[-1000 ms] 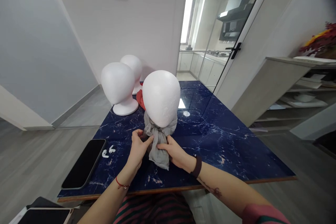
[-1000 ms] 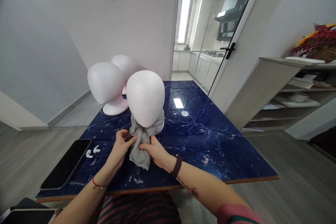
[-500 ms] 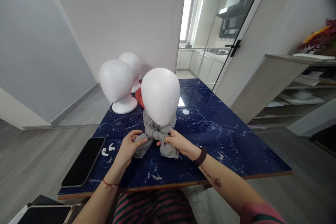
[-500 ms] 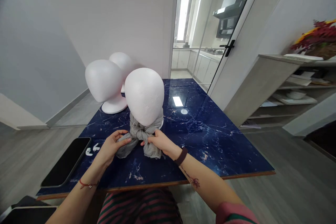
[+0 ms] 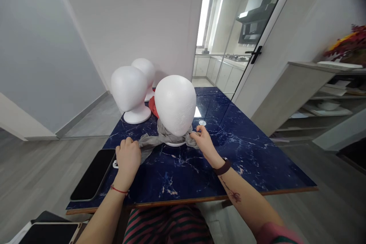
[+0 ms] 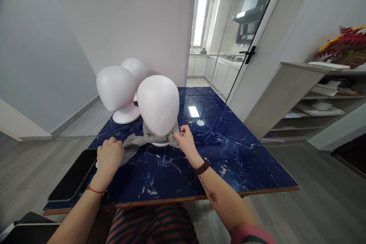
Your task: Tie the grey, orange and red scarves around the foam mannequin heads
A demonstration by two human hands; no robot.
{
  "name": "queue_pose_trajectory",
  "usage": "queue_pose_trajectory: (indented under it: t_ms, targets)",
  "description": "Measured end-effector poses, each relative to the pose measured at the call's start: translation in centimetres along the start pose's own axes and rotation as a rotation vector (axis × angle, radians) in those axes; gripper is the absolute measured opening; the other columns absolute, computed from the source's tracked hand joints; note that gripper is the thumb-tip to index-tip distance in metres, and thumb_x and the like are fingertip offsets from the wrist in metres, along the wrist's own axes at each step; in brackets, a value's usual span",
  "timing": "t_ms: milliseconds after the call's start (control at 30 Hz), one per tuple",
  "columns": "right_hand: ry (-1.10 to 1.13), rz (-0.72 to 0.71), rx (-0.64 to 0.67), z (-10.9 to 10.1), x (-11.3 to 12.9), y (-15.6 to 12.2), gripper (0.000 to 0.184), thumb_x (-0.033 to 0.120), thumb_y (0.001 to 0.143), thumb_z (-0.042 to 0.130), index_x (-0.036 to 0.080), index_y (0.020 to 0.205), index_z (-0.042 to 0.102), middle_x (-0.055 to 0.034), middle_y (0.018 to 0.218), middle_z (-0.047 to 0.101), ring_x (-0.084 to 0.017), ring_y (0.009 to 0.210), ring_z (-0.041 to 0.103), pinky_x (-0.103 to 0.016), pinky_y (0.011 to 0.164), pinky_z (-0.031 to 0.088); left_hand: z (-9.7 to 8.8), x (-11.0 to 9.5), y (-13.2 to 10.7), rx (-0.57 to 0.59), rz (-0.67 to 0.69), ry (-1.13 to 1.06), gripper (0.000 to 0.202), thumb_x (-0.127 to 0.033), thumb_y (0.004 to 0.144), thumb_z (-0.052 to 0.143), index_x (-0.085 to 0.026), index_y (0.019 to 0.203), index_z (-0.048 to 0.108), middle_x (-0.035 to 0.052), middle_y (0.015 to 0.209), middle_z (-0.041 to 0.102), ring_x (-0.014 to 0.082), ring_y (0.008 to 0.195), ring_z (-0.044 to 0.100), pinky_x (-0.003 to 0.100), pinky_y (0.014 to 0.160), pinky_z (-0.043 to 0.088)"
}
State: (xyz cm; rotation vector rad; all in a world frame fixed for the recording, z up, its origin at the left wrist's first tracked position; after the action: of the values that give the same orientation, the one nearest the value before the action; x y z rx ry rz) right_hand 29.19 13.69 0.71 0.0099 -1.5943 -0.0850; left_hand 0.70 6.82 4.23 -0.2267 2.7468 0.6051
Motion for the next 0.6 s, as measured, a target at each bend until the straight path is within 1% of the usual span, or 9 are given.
queue_pose_trajectory:
  t_ms: [33, 100, 167, 200, 233, 300, 400, 500, 600]
  targets:
    - [-0.024, -0.034, 0.014, 0.2, 0.4, -0.1, 0.026, 0.024, 0.063, 0.056, 0.023, 0.074, 0.033, 0.0116, 0.05, 0.033, -0.006, 0.043, 0.028, -0.019, 0.045, 0.021, 0.5, -0.4, -0.1, 0.058, -0.002, -0.131, 0.008, -0.018, 0.065, 0.063, -0.018, 0.058, 0.06, 0.0109, 0.083, 0.057, 0.0325, 0.094, 0.048, 0.043, 0.085, 0.034]
    - [-0.07, -0.099, 0.105, 1.2, 1.2, -0.6, 0.02, 0.022, 0.064, 0.054, 0.021, 0.068, 0.034, 0.0093, 0.053, 0.033, -0.007, 0.048, 0.03, -0.02, 0.048, 0.023, 2.3, -2.6, -0.8, 0.291, 0.034, -0.464, 0.011, -0.021, 0.061, 0.069, -0.019, 0.054, 0.061, 0.0088, 0.085, 0.06, 0.0286, 0.091, 0.051, 0.038, 0.085, 0.036]
    - [-0.093, -0.15, 0.245, 2.8, 2.1, -1.7, 0.018, 0.021, 0.066, 0.052, 0.02, 0.063, 0.035, 0.0073, 0.056, 0.034, -0.008, 0.053, 0.033, -0.02, 0.052, 0.026, 4.0, -5.8, -2.3, 0.565, 0.092, -0.773, 0.014, -0.028, 0.065, 0.069, -0.02, 0.056, 0.063, 0.0068, 0.085, 0.063, 0.0241, 0.085, 0.054, 0.033, 0.082, 0.04]
    - [-0.102, -0.176, 0.32, 3.6, 2.6, -2.4, 0.017, 0.021, 0.066, 0.053, 0.019, 0.062, 0.036, 0.0066, 0.058, 0.035, -0.008, 0.055, 0.034, -0.02, 0.054, 0.027, 4.6, -7.3, -3.1, 0.663, 0.111, -0.89, 0.016, -0.031, 0.069, 0.066, -0.02, 0.059, 0.065, 0.0063, 0.086, 0.064, 0.0225, 0.084, 0.055, 0.031, 0.081, 0.041]
    - [-0.115, -0.2, 0.404, 4.5, 3.1, -3.3, 0.017, 0.021, 0.068, 0.054, 0.019, 0.063, 0.038, 0.0061, 0.06, 0.037, -0.008, 0.057, 0.035, -0.021, 0.056, 0.028, 5.0, -8.3, -3.6, 0.721, 0.114, -0.981, 0.017, -0.033, 0.073, 0.063, -0.019, 0.064, 0.067, 0.0061, 0.087, 0.064, 0.0216, 0.084, 0.056, 0.03, 0.081, 0.041]
    - [-0.162, -0.246, 0.604, 6.3, 3.9, -5.3, 0.016, 0.025, 0.071, 0.058, 0.018, 0.066, 0.044, 0.0057, 0.062, 0.039, -0.008, 0.059, 0.035, -0.02, 0.057, 0.029, 5.7, -9.2, -3.9, 0.73, 0.058, -1.119, 0.016, -0.032, 0.075, 0.061, -0.018, 0.075, 0.069, 0.0056, 0.086, 0.065, 0.0204, 0.085, 0.057, 0.029, 0.083, 0.042]
    - [-0.281, -0.306, 0.826, 7.9, 4.0, -7.6, 0.015, 0.029, 0.074, 0.061, 0.017, 0.072, 0.053, 0.0063, 0.06, 0.04, -0.007, 0.055, 0.032, -0.02, 0.054, 0.027, 7.1, -8.7, -4.1, 0.753, -0.091, -1.239, 0.017, -0.029, 0.075, 0.06, -0.017, 0.084, 0.068, 0.0053, 0.085, 0.066, 0.0184, 0.083, 0.058, 0.029, 0.084, 0.042]
    - [-0.415, -0.335, 0.914, 8.0, 3.2, -8.0, 0.015, 0.031, 0.077, 0.062, 0.016, 0.079, 0.062, 0.0061, 0.058, 0.045, -0.006, 0.052, 0.035, -0.019, 0.051, 0.028, 8.2, -6.9, -4.5, 0.802, -0.262, -1.26, 0.023, -0.033, 0.077, 0.056, -0.015, 0.087, 0.066, 0.0063, 0.089, 0.065, 0.0175, 0.084, 0.059, 0.029, 0.081, 0.045]
    - [-0.501, -0.298, 0.957, 7.7, 2.2, -7.7, 0.021, 0.033, 0.08, 0.059, 0.015, 0.087, 0.067, 0.0028, 0.061, 0.055, -0.006, 0.051, 0.043, -0.018, 0.05, 0.032, 7.7, -4.9, -4.0, 0.661, -0.342, -1.125, 0.034, -0.044, 0.077, 0.056, -0.014, 0.093, 0.062, 0.0076, 0.095, 0.063, 0.0179, 0.085, 0.059, 0.03, 0.076, 0.047]
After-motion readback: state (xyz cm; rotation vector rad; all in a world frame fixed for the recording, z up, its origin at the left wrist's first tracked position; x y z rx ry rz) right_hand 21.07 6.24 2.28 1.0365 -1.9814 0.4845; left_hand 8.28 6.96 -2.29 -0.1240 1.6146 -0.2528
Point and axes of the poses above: each hand's wrist, its own y-axis towards the middle knuckle, its own z-axis out of the palm, x = y × z, the point moved 9 cm from there along y, towards the middle knuckle
